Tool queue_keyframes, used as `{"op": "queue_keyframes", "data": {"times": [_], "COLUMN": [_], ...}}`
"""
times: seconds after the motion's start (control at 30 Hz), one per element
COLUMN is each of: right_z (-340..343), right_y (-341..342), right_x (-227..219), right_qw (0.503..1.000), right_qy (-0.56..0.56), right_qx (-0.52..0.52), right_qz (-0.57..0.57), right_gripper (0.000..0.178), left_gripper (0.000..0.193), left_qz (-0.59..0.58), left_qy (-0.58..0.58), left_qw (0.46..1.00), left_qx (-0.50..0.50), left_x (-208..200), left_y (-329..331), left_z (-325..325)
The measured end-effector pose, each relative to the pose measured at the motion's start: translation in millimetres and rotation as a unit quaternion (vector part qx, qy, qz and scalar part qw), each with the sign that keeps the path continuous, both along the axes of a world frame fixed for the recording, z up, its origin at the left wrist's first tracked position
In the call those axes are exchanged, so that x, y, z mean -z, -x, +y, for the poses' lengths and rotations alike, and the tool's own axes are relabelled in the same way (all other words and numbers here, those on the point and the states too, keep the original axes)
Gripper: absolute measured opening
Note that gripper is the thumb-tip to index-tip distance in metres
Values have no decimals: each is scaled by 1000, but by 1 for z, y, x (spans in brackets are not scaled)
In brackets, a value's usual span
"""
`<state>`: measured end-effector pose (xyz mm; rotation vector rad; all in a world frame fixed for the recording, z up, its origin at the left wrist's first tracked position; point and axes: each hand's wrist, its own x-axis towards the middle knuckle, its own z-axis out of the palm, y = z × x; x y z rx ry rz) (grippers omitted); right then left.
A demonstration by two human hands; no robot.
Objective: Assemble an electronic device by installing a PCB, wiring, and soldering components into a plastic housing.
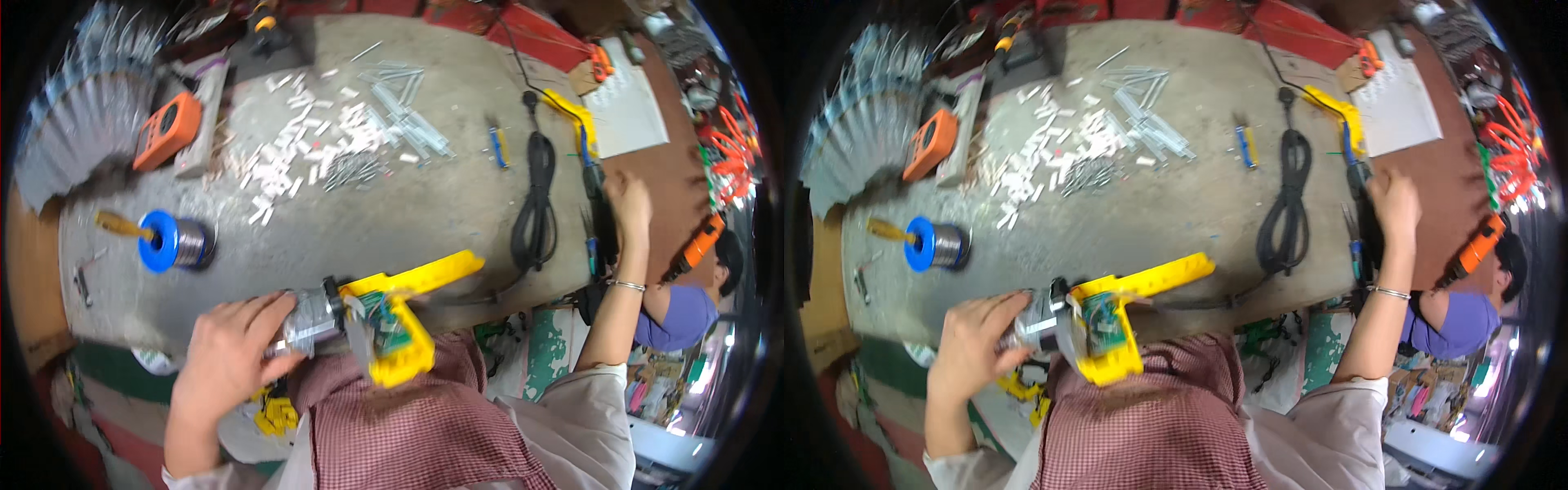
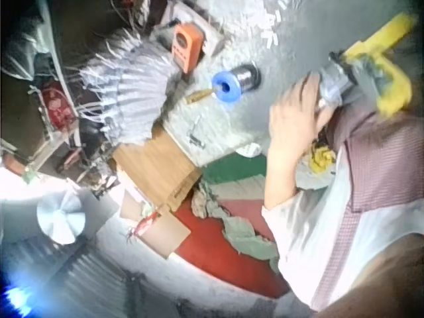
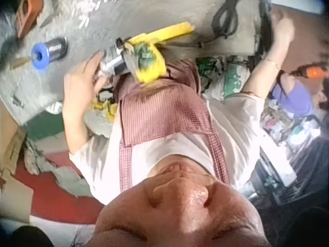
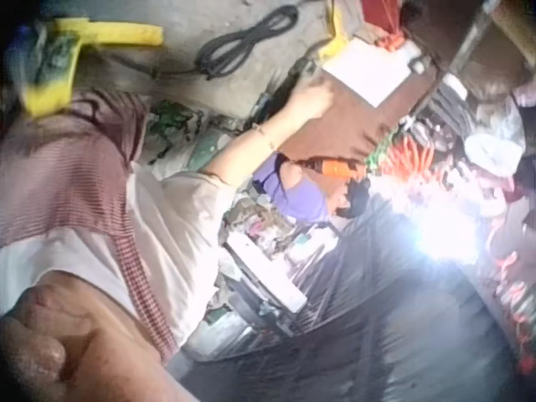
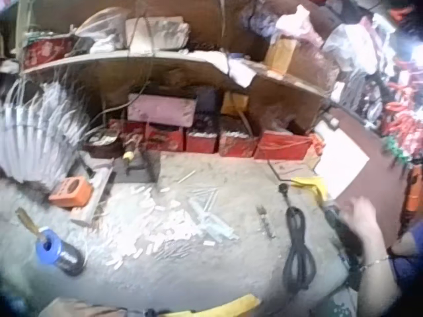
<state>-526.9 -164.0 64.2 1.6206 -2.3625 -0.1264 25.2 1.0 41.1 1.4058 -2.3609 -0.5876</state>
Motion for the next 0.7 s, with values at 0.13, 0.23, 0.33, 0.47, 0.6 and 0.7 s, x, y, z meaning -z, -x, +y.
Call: {"op": "queue_keyframes", "data": {"times": [0.13, 0.23, 0.33, 0.47, 0.6, 0.7], "right_z": [-72, -125, -143, -145, -134, -121], "right_y": [-74, -99, -89, -52, -75, -97], "right_x": [19, 53, 79, 87, 43, 10], "right_qw": [955, 984, 987, 955, 889, 853], "right_qy": [43, -43, 11, 115, 144, 220], "right_qx": [-212, -146, -134, -197, -154, -201], "right_qz": [-205, -93, -82, -190, -406, -428], "right_gripper": [52, 49, 43, 39, 38, 39], "left_gripper": [34, 29, 34, 33, 33, 33], "left_qz": [34, 112, 98, 100, 103, 102], "left_qy": [-279, -255, -253, -264, -275, -266], "left_qw": [960, 960, 962, 958, 954, 957], "left_qx": [-20, -15, -29, -47, -54, -47], "left_x": [-13, 15, 20, 23, 23, 26], "left_y": [-13, -20, -19, -18, -21, -22], "left_z": [-28, -34, -34, -34, -33, -35]}}
